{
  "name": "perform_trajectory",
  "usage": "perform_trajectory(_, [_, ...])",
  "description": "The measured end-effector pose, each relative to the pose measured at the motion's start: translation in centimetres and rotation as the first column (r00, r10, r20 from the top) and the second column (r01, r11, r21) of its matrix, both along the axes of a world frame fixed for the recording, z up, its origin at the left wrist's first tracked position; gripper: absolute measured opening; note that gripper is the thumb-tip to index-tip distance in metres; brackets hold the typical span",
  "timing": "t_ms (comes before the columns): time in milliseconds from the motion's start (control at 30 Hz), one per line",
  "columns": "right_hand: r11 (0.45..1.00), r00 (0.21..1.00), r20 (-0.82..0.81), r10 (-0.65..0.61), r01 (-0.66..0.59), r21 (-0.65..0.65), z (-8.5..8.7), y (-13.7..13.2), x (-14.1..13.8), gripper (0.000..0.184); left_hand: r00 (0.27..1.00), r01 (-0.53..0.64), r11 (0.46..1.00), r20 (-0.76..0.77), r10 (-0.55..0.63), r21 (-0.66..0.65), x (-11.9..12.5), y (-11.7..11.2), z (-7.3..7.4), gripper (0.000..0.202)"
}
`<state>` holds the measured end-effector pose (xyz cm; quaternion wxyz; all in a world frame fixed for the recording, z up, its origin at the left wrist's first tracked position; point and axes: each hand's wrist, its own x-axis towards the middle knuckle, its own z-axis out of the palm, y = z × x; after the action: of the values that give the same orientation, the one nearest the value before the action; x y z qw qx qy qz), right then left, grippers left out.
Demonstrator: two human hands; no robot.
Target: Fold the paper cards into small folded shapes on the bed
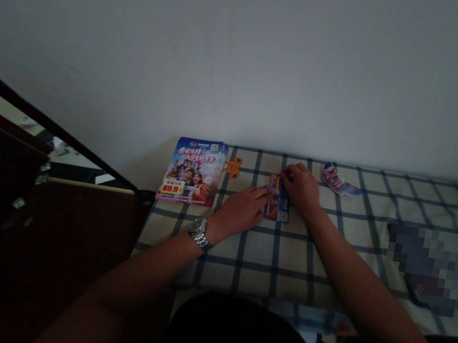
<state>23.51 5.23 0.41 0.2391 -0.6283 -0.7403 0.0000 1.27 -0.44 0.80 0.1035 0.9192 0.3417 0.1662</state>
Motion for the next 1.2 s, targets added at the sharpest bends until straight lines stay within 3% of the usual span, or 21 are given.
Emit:
perform_trajectory(200, [0.993, 0.987, -0.107, 0.121, -0.120, 0.012, 0.2, -1.5, 0.8, 0.016, 1.000, 0.013, 1.000, 0.007, -0.013, 0.005, 0.0, 0.1, 0.0, 0.045])
perform_trajectory(467, [0.948, 0.945, -0.079, 0.318, -0.316, 0.030, -0.8, -3.3, 1.8, 0.023, 1.000, 0.002, 1.000, -0.010, -0.002, 0.003, 0.0, 0.1, 0.0, 0.045])
perform_trajectory(900, [0.945, 0.940, -0.104, 0.324, -0.316, 0.089, -2.2, -3.7, 1.9, 0.028, 1.000, -0.016, 1.000, 0.018, 0.016, 0.013, 0.3, -0.1, 0.6, 0.034])
perform_trajectory(1200, [0.945, 0.945, -0.083, 0.318, -0.308, 0.112, -2.2, -4.1, 1.8, 0.029, 0.999, -0.035, 0.999, 0.029, 0.034, 0.039, 0.5, -0.2, 0.7, 0.040])
